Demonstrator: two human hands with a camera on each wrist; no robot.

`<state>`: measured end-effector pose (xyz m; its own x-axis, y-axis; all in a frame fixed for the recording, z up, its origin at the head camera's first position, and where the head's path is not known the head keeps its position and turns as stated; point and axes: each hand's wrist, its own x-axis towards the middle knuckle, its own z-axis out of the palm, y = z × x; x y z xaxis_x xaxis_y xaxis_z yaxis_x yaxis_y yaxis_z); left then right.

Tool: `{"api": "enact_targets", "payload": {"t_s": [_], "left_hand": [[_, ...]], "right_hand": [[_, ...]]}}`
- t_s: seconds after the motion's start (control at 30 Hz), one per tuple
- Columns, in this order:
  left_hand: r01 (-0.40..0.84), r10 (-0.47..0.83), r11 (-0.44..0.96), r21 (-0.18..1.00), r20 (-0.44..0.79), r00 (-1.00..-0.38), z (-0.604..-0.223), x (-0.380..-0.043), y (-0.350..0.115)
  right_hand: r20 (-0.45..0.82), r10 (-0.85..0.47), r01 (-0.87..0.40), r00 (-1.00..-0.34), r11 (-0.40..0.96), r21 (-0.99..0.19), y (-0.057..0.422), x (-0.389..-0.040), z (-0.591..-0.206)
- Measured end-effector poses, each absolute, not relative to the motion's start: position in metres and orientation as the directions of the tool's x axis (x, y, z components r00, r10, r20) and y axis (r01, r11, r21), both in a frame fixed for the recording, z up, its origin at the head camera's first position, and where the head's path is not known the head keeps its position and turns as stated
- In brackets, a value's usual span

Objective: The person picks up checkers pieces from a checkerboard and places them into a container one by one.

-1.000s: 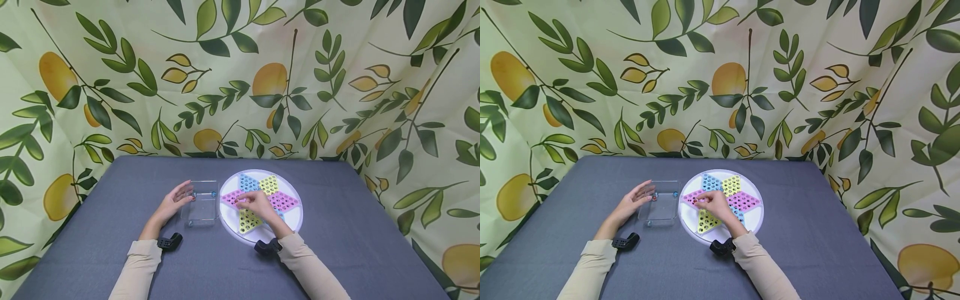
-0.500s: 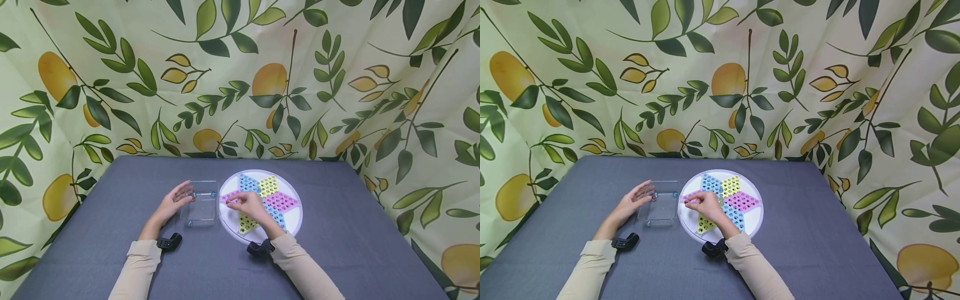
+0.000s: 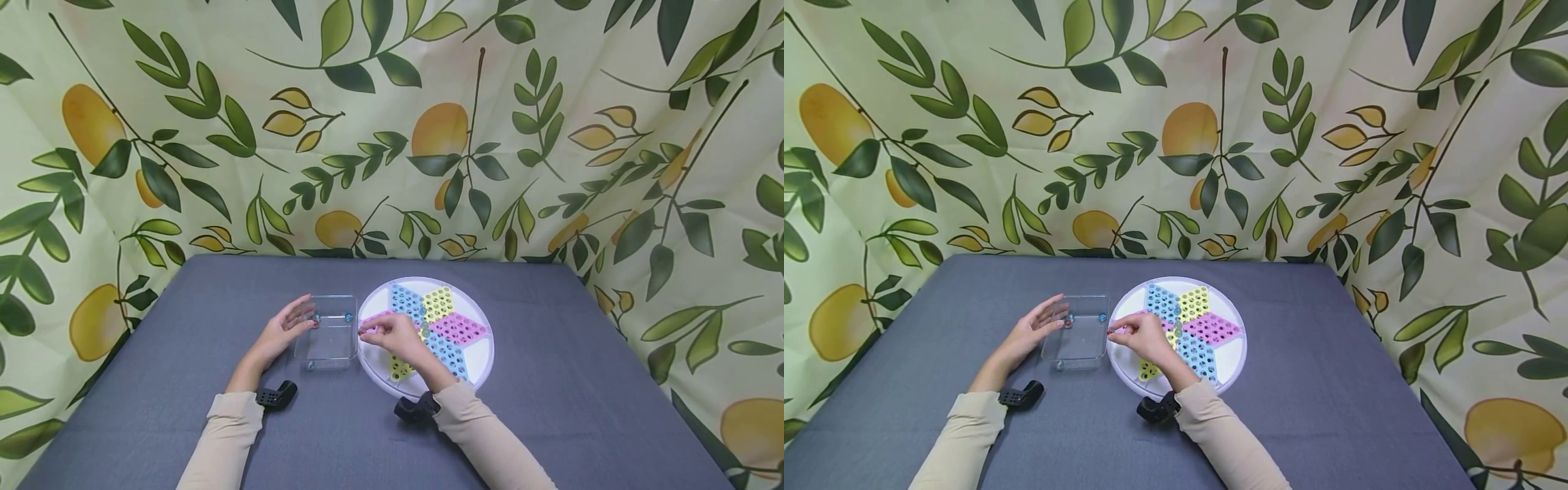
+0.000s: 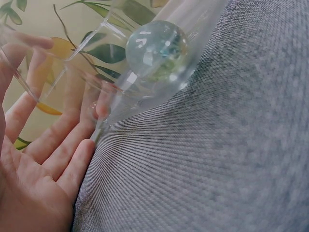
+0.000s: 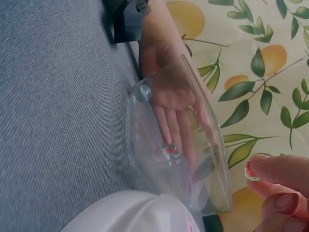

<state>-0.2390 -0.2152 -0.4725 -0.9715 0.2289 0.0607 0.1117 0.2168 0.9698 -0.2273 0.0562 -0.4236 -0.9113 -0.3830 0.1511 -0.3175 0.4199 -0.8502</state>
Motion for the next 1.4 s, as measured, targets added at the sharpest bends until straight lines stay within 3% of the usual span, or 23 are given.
{"api": "enact_targets", "payload": {"t_s": [1.4], "left_hand": [[0.101, 0.211, 0.228, 0.969, 0.052, -0.976, -0.472, -0.24, -0.213]], "right_hand": [[0.15, -0.442, -0.334, -0.884, 0.374, -0.865, 0.04, -0.226, -0.43]]}}
